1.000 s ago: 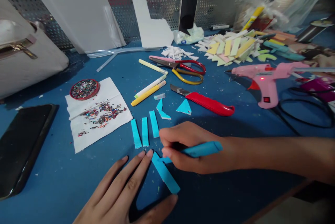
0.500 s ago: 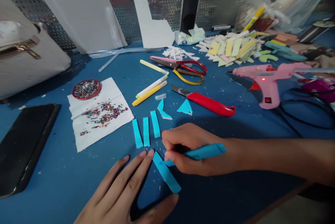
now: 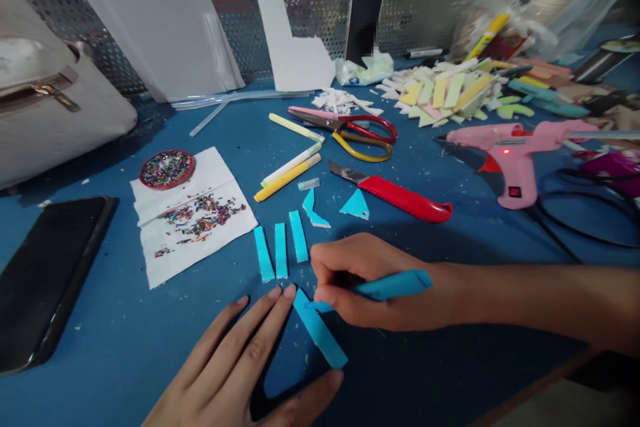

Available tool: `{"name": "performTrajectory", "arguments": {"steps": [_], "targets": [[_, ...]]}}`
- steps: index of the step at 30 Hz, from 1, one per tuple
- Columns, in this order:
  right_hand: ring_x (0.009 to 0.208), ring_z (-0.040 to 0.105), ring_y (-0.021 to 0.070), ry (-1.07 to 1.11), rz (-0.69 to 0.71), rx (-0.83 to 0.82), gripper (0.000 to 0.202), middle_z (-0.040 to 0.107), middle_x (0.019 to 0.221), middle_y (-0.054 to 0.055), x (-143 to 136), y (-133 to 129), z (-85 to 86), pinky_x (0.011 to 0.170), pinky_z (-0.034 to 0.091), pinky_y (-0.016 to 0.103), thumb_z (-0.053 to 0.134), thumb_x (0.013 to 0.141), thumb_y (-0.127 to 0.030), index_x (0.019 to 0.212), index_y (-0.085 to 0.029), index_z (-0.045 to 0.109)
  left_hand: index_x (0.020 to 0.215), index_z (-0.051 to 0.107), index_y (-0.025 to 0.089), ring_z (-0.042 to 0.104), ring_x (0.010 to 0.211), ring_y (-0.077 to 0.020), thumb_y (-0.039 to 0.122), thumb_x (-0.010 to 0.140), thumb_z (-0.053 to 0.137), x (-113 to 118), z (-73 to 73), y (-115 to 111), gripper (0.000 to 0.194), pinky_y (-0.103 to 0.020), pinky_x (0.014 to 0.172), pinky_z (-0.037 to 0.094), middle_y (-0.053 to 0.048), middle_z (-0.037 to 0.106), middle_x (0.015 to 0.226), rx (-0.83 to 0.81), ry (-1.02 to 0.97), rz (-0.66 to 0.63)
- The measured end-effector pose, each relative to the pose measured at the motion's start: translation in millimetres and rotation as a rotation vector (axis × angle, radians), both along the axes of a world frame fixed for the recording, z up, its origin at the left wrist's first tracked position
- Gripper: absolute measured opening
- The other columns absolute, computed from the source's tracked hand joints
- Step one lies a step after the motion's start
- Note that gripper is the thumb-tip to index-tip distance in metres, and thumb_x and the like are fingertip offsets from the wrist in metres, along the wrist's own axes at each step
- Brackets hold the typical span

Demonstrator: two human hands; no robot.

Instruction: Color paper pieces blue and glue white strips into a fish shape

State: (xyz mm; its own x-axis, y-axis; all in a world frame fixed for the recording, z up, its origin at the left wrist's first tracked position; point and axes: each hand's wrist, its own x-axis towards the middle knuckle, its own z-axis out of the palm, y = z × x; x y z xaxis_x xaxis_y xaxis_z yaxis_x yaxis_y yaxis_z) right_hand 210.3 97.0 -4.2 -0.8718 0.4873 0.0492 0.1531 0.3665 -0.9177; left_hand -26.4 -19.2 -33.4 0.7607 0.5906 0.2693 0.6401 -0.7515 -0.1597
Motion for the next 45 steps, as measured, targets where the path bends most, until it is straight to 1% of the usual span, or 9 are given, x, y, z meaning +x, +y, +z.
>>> {"name": "performTrajectory", "arguments": {"steps": [7,9,13,16,20,24,27,33,45], "targets": [[0.06,0.042,0.0044,0.01,-0.02,-0.06,0.02,0.049,0.069,-0.006,-0.8,0.4,0.0,0.053,0.033,0.015,0.056,0.093,-0.029,0.081,-0.016,0.047,0.15,0.025,0.039,0.025,0.145,-0.0342,0.032,0.099,0.045,-0.1,-1.8,-0.4,0.055,-0.048,0.113,0.02,-0.015,0.046,0.143,-0.002,0.003,0.003],[0.057,0.039,0.0041,0.001,-0.007,-0.069,0.023,0.045,0.064,-0.007,-1.4,1.1,-0.2,0.05,0.03,0.015,0.057,0.093,-0.028,0.077,-0.016,0.045,0.15,0.025,0.04,0.021,0.146,-0.0343,0.032,0.1,0.043,0.4,-2.1,-0.5,0.054,-0.048,0.113,0.019,-0.015,0.045,0.144,-0.004,0.001,0.007],[0.061,0.042,0.0047,0.001,-0.052,-0.093,0.019,0.048,0.069,-0.006,-1.4,1.2,-0.3,0.053,0.033,0.015,0.059,0.092,-0.027,0.081,-0.016,0.048,0.15,0.024,0.04,0.024,0.145,-0.0344,0.034,0.1,0.042,0.2,-2.2,-0.2,0.053,-0.048,0.113,0.02,-0.015,0.046,0.143,0.006,0.012,0.001],[0.057,0.039,0.0044,-0.013,-0.017,-0.088,0.022,0.044,0.064,-0.008,-0.4,-0.5,0.0,0.05,0.03,0.016,0.058,0.093,-0.029,0.078,-0.017,0.046,0.15,0.025,0.04,0.025,0.145,-0.0337,0.038,0.101,0.042,-1.0,-2.1,-0.6,0.052,-0.048,0.113,0.02,-0.014,0.047,0.143,0.007,0.006,0.012],[0.059,0.039,0.0045,-0.004,-0.084,-0.077,0.019,0.044,0.066,-0.008,-0.4,-1.6,0.2,0.052,0.031,0.016,0.061,0.09,-0.023,0.08,-0.017,0.047,0.15,0.026,0.039,0.027,0.144,-0.034,0.043,0.1,0.043,-1.6,-2.3,-1.7,0.053,-0.048,0.114,0.02,-0.013,0.048,0.143,0.006,0.001,0.005],[0.056,0.036,0.0047,-0.015,-0.055,-0.088,0.02,0.041,0.063,-0.008,-1.5,0.1,-0.2,0.05,0.029,0.017,0.059,0.091,-0.021,0.076,-0.016,0.046,0.15,0.026,0.04,0.022,0.146,-0.0351,0.035,0.1,0.042,0.3,-2.2,-1.2,0.052,-0.048,0.113,0.02,-0.015,0.046,0.143,0.008,0.001,0.016],[0.059,0.039,0.0049,0.008,-0.096,-0.079,0.016,0.045,0.067,-0.007,-2.1,0.9,-0.6,0.052,0.031,0.016,0.061,0.089,-0.02,0.08,-0.016,0.048,0.15,0.025,0.039,0.027,0.144,-0.0341,0.038,0.1,0.043,1.5,-1.1,-0.5,0.053,-0.048,0.113,0.02,-0.015,0.047,0.143,-0.008,0.007,0.004],[0.059,0.039,0.0064,-0.028,-0.088,-0.063,0.023,0.043,0.065,-0.006,-3.0,1.0,1.2,0.051,0.031,0.019,0.052,0.095,-0.028,0.077,-0.016,0.047,0.15,0.025,0.04,0.023,0.145,-0.0336,0.029,0.1,0.044,0.6,-0.4,-0.9,0.055,-0.047,0.114,0.019,-0.014,0.047,0.144,0.004,-0.02,0.022],[0.058,0.039,0.0076,-0.053,-0.054,-0.072,0.023,0.044,0.065,-0.005,-2.0,0.4,2.3,0.05,0.03,0.021,0.05,0.094,-0.029,0.075,-0.017,0.045,0.151,0.024,0.039,0.028,0.144,-0.0318,0.03,0.1,0.041,0.0,0.3,0.3,0.054,-0.047,0.111,0.026,-0.012,0.047,0.144,0.025,0.023,0.018]]}}
